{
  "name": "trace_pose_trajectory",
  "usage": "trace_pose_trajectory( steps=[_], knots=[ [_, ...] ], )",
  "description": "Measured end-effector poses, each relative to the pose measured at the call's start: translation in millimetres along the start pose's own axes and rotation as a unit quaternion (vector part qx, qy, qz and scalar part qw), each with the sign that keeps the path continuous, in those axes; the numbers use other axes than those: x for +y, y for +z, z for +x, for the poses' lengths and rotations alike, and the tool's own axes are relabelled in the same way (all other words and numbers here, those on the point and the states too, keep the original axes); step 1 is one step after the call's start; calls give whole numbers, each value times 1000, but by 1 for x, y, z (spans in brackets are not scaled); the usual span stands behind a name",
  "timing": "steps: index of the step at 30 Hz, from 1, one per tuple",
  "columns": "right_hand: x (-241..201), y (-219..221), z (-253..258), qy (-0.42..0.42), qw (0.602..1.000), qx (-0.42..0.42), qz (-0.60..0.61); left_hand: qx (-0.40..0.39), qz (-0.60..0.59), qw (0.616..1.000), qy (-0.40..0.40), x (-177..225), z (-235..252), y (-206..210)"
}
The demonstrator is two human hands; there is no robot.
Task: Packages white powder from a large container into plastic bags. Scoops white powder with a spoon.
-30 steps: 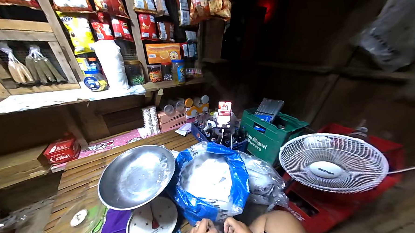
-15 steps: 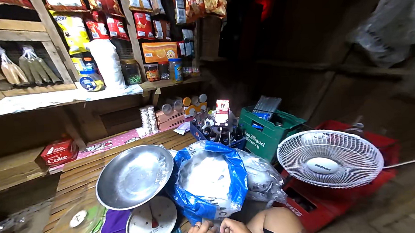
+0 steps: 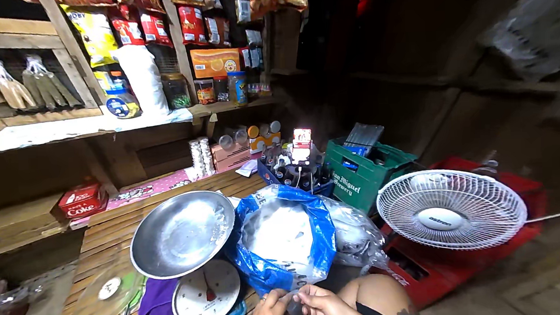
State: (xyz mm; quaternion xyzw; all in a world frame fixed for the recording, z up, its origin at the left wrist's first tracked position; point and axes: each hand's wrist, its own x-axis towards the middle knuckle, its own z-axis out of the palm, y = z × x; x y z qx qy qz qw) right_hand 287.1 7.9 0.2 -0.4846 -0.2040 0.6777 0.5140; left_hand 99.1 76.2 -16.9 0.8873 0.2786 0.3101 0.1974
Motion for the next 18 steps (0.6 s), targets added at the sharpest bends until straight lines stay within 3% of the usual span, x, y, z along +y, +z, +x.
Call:
trace_pose_trajectory(
  steps=[5,10,18],
  knots=[
    [4,-6,2,30,994,-91,46,36,-63,997,-18,-2,0,-2],
    [9,-10,4,6,988,-145,53,80,-149,986,-12,-7,0,-1],
    [6,-5,2,-7,992,-125,3,59,-260,961,-75,-11,0,-4]
  ],
)
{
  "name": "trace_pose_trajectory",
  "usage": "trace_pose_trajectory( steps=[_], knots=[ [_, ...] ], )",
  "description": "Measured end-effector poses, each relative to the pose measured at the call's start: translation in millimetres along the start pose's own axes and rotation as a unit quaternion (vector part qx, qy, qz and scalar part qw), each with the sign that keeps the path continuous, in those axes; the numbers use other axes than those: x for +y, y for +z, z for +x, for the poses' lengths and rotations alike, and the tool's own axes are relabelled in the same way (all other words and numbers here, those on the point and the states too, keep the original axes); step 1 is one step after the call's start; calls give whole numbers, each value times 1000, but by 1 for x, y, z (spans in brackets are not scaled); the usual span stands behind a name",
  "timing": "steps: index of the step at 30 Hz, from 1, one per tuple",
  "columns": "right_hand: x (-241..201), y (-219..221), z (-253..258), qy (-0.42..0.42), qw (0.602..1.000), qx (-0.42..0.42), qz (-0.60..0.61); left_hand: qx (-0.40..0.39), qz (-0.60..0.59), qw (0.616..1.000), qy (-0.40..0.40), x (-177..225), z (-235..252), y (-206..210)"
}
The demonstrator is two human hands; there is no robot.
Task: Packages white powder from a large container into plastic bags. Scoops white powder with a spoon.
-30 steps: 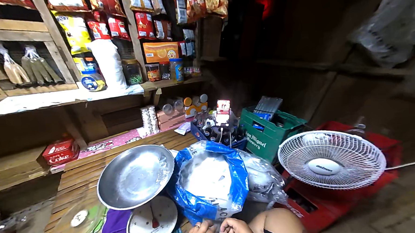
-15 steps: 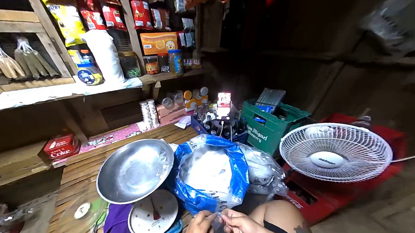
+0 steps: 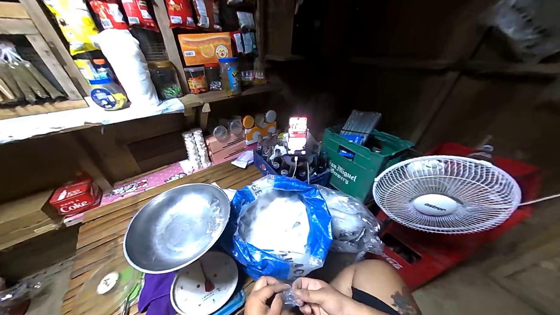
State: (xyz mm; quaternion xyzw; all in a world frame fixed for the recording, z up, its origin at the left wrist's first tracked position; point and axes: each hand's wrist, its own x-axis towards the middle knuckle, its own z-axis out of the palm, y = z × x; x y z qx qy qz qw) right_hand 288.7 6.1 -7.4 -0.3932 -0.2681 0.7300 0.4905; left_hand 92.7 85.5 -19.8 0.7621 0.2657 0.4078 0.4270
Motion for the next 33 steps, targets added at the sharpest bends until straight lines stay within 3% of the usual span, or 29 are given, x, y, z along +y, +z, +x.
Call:
trace_pose_trajectory(
  steps=[10,14,17,21,25,28,33],
  knots=[
    [-7,3,-2,-10,998,62,25,-70,-157,978,-119,-2,3,-13],
    [-7,2,-3,-26,996,57,69,-122,-293,924,-212,3,3,-16],
    [-4,1,-4,-35,995,17,92,-160,-373,885,-225,-3,3,-21],
    [-1,-3,-4,-42,994,-71,69,-209,-516,796,-238,-5,3,-25],
    [-1,-4,-2,-39,995,-90,24,-233,-574,746,-244,-2,4,-27],
    [-4,-3,-1,-64,993,-96,-16,-242,-554,756,-251,-3,4,-28],
    [-17,2,-6,-83,993,-56,-56,-261,-368,862,-232,-1,3,-26]
  ],
)
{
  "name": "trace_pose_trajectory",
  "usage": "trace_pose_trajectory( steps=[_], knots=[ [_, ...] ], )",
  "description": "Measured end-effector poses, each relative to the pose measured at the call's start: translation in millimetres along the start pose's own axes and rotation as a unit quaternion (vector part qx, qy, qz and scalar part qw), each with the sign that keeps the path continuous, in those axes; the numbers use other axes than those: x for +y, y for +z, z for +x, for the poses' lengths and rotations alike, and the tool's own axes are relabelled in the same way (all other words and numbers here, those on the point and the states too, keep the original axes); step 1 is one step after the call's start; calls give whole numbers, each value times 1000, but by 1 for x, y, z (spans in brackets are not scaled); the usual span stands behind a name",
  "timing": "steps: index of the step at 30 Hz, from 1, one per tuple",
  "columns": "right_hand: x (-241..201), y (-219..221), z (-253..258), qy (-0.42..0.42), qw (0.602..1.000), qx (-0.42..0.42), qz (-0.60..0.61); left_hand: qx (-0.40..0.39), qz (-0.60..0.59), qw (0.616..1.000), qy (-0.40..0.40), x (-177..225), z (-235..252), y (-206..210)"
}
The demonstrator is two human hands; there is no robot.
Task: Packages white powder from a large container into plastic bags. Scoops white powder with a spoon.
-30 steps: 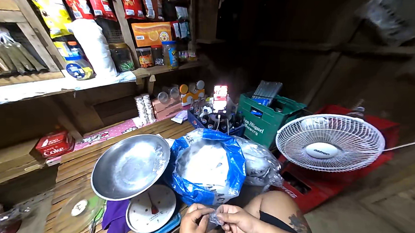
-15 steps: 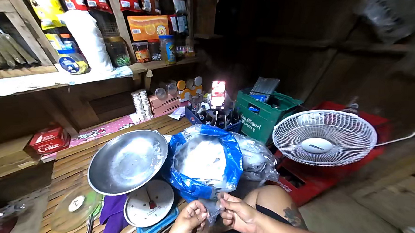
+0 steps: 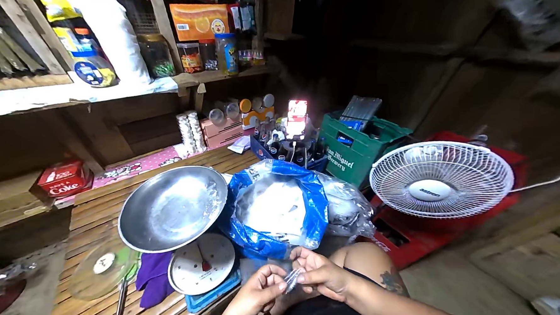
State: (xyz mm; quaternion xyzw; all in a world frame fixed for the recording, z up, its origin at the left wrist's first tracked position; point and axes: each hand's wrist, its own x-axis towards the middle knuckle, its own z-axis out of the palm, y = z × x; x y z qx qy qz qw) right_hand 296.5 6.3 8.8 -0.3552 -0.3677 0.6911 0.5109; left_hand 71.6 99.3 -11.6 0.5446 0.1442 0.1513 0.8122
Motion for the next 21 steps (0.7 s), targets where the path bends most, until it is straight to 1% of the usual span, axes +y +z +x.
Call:
trace_pose_trajectory(
  steps=[3,6,8,11,14,16,18,21],
  knots=[
    [-3,2,-2,-2,1000,-15,-3,-1,65,998,-16,-1,1,3],
    [-6,6,-3,-10,999,-25,-28,15,113,993,-10,1,0,2],
    [-8,7,-5,-27,997,-37,-65,7,138,990,12,1,-2,1],
    [-14,8,-9,-52,991,-41,-119,-1,158,985,75,2,-5,4],
    [-20,6,-9,-54,985,-59,-154,-10,135,983,123,4,-6,7],
    [-23,5,-9,-21,986,-55,-155,-20,104,986,129,6,-5,7],
    [-25,4,-6,19,990,-44,-133,-34,54,991,114,7,-3,6],
    [-28,5,-1,65,993,-48,-83,-37,-49,996,61,9,0,6]
  ],
)
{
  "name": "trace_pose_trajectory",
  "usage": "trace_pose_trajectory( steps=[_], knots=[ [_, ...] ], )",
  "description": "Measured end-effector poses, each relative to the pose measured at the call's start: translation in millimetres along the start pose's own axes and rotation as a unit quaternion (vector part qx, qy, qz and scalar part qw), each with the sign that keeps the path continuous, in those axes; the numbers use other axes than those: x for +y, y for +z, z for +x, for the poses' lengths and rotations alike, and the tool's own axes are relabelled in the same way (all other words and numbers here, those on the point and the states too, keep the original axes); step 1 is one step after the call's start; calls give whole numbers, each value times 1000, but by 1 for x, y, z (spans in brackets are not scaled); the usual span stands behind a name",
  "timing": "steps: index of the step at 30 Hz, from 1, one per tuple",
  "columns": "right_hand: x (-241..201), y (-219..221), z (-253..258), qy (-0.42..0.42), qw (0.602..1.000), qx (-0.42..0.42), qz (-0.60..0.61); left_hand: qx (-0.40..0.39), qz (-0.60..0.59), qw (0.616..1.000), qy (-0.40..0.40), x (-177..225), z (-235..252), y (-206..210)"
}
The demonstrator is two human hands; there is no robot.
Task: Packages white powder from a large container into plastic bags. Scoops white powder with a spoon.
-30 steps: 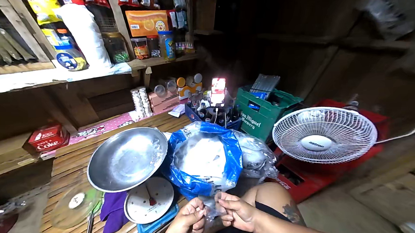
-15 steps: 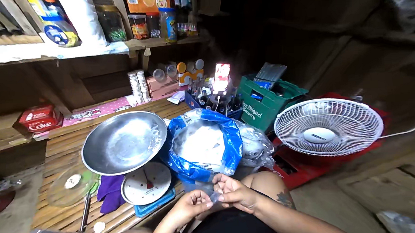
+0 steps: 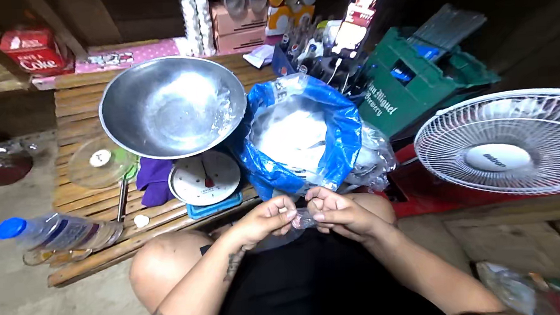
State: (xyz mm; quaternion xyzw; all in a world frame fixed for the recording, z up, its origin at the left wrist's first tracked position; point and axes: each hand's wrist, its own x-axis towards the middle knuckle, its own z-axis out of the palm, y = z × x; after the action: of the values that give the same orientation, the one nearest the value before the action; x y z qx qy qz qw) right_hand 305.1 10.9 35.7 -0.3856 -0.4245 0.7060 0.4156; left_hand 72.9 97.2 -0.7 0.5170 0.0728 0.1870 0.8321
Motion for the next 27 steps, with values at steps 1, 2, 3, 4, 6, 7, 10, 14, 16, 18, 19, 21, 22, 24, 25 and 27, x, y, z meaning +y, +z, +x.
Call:
trace_pose_trajectory(
  steps=[1,2,3,4,6,7,10,14,16,18,19,21,22,24,25,27],
  knots=[
    [-1,1,2,10,1000,-3,10,3,-31,999,-10,1,1,0],
    [-3,2,5,16,1000,-1,17,10,-58,998,-17,1,2,-1],
    [-4,3,8,20,1000,4,20,17,-83,996,-26,1,3,-2],
    [-4,5,11,26,999,17,21,29,-104,993,-37,2,4,-2],
    [-5,11,16,42,997,56,12,52,-125,989,-52,3,5,-1],
    [-5,13,19,47,996,74,6,57,-126,989,-54,3,5,-2],
    [-1,19,24,52,991,117,-25,71,-107,990,-55,2,4,-3],
    [3,21,26,10,975,162,-149,86,-80,991,-67,3,4,-3],
    [5,20,25,-31,950,187,-246,73,-69,993,-69,4,3,-2],
    [5,19,24,-81,915,211,-335,66,-58,993,-74,4,3,-2],
    [4,18,23,-105,895,223,-372,68,-53,993,-78,5,3,-2],
    [1,16,20,-133,865,235,-424,74,-43,993,-83,5,3,-2],
    [-1,15,19,-136,858,235,-435,75,-38,993,-83,5,4,-2],
    [-4,14,18,-125,861,231,-436,70,-22,995,-73,4,4,-1],
    [-4,14,18,-115,867,227,-429,70,-1,996,-63,3,4,0],
    [-2,17,17,-95,878,215,-416,76,89,992,-45,2,3,2]
  ],
)
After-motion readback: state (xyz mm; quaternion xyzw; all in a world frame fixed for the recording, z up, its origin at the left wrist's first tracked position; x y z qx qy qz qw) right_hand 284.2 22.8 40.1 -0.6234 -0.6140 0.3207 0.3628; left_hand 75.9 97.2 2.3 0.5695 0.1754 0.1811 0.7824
